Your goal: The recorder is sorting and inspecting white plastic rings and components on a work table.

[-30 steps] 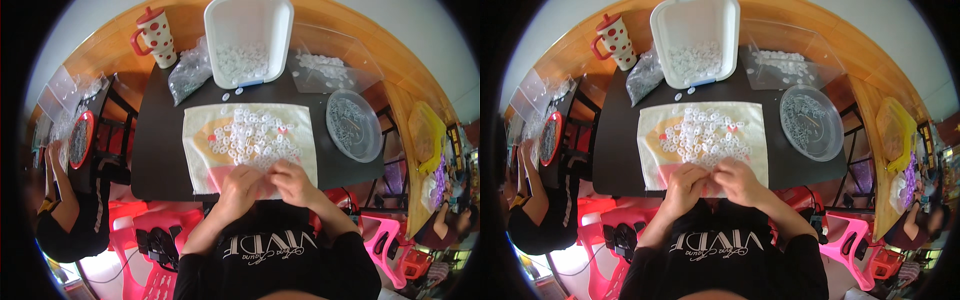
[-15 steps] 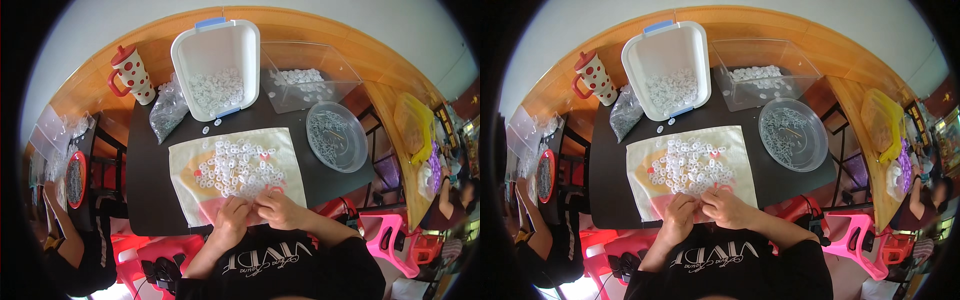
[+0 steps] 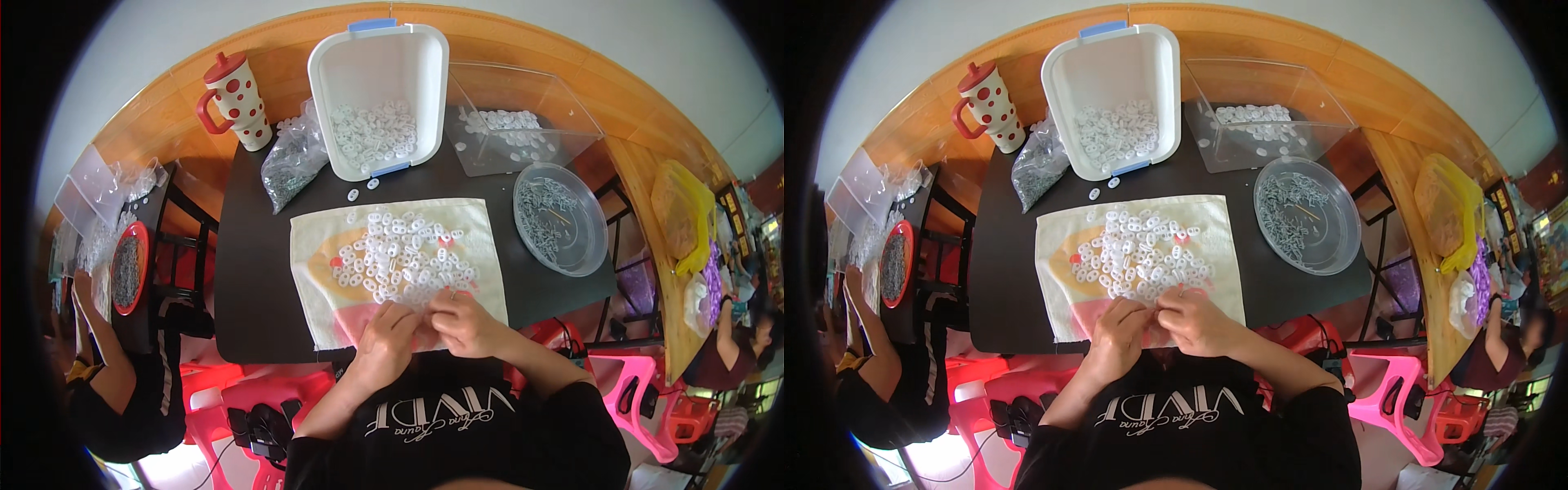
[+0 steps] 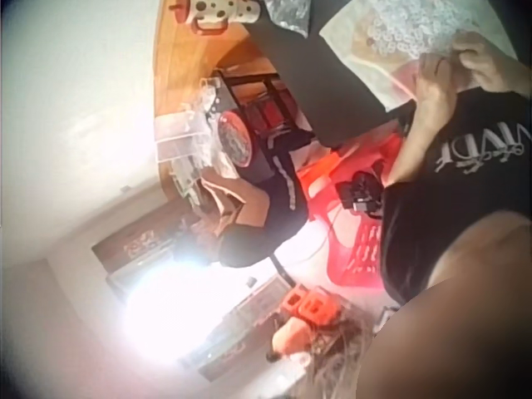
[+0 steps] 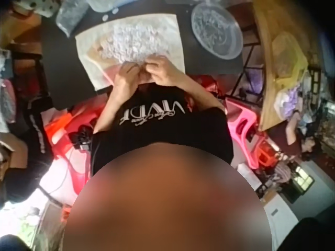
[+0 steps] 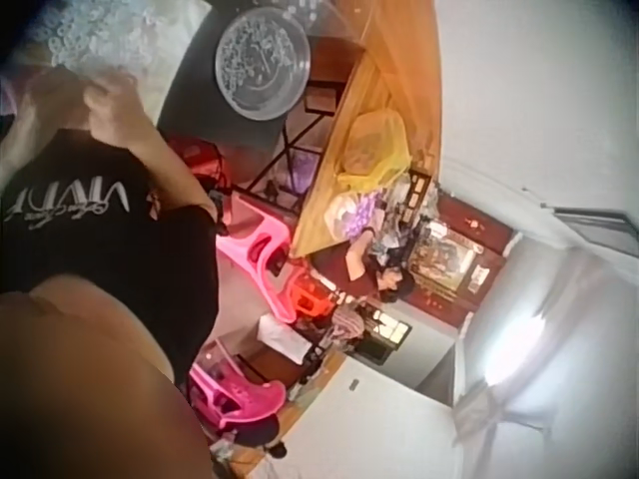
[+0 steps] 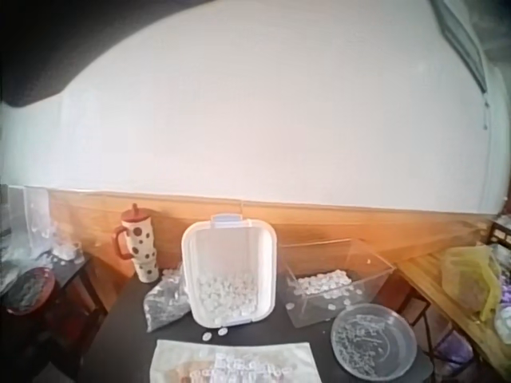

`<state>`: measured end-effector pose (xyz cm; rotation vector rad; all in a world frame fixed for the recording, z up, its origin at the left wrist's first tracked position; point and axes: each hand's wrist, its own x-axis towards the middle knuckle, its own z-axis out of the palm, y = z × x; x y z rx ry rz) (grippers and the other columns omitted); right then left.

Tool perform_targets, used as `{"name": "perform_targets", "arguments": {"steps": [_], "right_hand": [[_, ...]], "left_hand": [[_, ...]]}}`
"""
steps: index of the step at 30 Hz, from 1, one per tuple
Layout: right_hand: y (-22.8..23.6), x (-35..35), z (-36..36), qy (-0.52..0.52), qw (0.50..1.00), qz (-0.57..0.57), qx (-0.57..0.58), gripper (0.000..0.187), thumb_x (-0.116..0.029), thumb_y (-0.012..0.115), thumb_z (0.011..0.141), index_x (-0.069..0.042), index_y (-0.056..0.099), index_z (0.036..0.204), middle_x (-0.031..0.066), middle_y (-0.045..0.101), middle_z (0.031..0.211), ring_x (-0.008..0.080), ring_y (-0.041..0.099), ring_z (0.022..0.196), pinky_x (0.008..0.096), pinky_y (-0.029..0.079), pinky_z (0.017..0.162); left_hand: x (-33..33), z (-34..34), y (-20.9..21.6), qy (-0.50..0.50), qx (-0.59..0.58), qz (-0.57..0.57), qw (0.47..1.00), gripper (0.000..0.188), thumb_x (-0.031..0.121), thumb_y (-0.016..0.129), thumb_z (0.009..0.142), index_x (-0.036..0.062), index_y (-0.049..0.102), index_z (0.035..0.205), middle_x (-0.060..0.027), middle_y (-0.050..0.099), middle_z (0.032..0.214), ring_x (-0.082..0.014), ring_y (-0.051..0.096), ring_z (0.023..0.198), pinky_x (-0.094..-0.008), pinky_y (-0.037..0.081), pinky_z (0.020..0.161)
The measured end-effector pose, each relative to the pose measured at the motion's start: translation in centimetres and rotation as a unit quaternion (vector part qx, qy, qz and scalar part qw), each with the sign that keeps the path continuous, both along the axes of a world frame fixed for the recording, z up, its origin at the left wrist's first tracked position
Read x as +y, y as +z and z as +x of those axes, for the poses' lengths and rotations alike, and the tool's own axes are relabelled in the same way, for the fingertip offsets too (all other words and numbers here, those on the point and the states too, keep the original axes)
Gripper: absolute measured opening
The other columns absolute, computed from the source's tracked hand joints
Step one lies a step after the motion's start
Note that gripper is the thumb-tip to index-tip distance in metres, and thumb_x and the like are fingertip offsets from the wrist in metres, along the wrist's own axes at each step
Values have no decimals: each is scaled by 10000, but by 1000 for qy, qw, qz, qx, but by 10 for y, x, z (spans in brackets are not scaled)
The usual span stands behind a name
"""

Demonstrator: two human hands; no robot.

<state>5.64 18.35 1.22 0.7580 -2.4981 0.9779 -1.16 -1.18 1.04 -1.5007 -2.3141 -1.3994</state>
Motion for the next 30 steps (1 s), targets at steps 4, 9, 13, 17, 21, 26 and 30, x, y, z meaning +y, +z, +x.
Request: {"name": "perform_targets", "arguments": {"steps": [4, 9, 13, 17, 21, 26, 30], "right_hand": [[8, -1, 0, -44, 991, -119, -32, 188, 116, 609, 728, -20, 584, 855, 94, 539, 774, 273, 584, 705, 360, 482, 620], [74, 51, -13, -171, 972, -159, 21, 83, 78, 625, 844, 12, 629, 895, 62, 619, 841, 119, 569, 728, 271, 463, 645], [148, 119, -75, -297, 931, -131, 166, 17, -11, 663, 917, -2, 652, 908, -21, 612, 794, 53, 532, 736, 213, 434, 644], [161, 143, -97, -301, 933, -158, 117, 52, -56, 658, 939, -17, 682, 915, -23, 630, 808, 54, 554, 737, 218, 450, 647], [100, 76, -49, -128, 983, -9, -135, 64, -45, 715, 874, -28, 702, 935, 56, 653, 882, 147, 629, 831, 290, 508, 697], [38, 29, -13, -139, 979, 143, -43, 366, -62, 774, 739, -94, 710, 1098, 116, 621, 1092, 334, 615, 983, 414, 528, 825], [22, 39, -20, -180, 970, 165, -4, 380, -1, 736, 719, -98, 719, 1085, 129, 612, 1136, 351, 592, 1034, 408, 516, 877]], "left_hand": [[1, 8, 7, 26, 22, 37, 999, 264, -63, 649, 667, -24, 635, 928, -155, 611, 933, -357, 586, 831, -415, 509, 735], [1, 7, 1, 8, 33, 48, 998, 261, -67, 640, 670, -23, 636, 928, -160, 609, 931, -364, 570, 833, -423, 501, 762], [6, 7, 1, -3, 57, 27, 998, 249, -89, 661, 719, -23, 676, 959, -146, 636, 950, -346, 613, 858, -404, 519, 703], [6, 9, -1, 14, 42, 30, 999, 245, -95, 658, 713, -24, 675, 947, -143, 625, 924, -347, 605, 845, -402, 520, 699], [2, 10, 0, 26, 50, 31, 998, 236, -97, 655, 718, -24, 674, 942, -142, 624, 922, -346, 603, 841, -405, 521, 699], [4, 9, 1, 16, 44, 12, 999, 250, -91, 656, 715, -16, 682, 952, -133, 625, 938, -338, 602, 849, -405, 522, 698], [12, 10, 6, 42, 48, -4, 998, 248, -86, 659, 710, -13, 681, 947, -129, 623, 943, -333, 602, 853, -403, 522, 696]]}}
